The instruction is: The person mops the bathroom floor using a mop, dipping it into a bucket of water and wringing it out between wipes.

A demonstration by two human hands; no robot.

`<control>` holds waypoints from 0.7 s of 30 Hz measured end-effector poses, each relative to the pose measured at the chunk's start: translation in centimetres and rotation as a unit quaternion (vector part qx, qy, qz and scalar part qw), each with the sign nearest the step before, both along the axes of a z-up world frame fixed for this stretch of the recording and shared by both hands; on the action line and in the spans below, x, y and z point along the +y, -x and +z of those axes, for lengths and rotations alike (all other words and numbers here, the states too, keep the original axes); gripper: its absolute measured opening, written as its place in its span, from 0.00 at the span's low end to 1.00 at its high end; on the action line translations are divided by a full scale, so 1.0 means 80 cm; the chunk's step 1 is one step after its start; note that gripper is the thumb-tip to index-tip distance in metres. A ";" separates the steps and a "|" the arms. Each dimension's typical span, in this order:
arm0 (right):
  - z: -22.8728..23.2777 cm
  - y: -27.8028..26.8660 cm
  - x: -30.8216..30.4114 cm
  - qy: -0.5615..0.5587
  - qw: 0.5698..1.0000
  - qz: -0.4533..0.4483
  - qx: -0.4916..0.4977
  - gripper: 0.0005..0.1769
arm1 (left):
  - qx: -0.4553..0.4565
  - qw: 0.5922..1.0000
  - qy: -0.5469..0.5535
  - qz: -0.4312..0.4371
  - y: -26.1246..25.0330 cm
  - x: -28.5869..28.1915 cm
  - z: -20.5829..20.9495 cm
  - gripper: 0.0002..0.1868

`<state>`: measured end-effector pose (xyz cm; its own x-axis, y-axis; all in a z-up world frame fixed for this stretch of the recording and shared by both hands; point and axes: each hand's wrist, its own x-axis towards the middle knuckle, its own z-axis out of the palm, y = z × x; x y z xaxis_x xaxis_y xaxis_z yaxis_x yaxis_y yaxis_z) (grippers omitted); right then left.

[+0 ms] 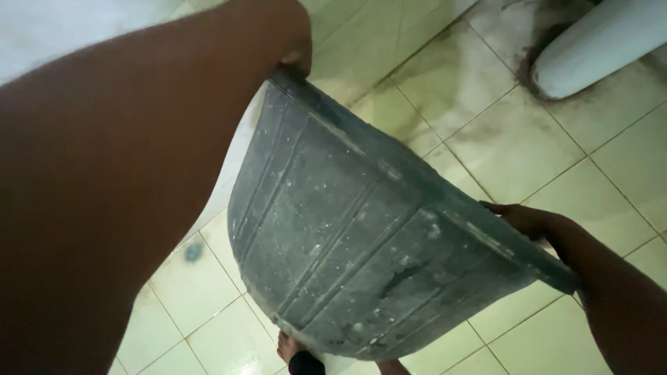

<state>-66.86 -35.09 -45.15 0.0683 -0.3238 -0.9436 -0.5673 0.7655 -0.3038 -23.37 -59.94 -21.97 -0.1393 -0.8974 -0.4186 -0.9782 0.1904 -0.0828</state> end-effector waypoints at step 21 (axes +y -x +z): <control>0.052 0.061 0.029 -0.055 0.992 0.014 -0.115 0.42 | -0.001 0.999 0.024 -0.046 0.043 -0.005 0.040 0.22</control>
<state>-71.74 -32.80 -41.02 0.2935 -0.2140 -0.9317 -0.5136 0.7867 -0.3425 -26.79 -60.33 -18.74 -0.2211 -0.8998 -0.3762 -0.9566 0.2752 -0.0960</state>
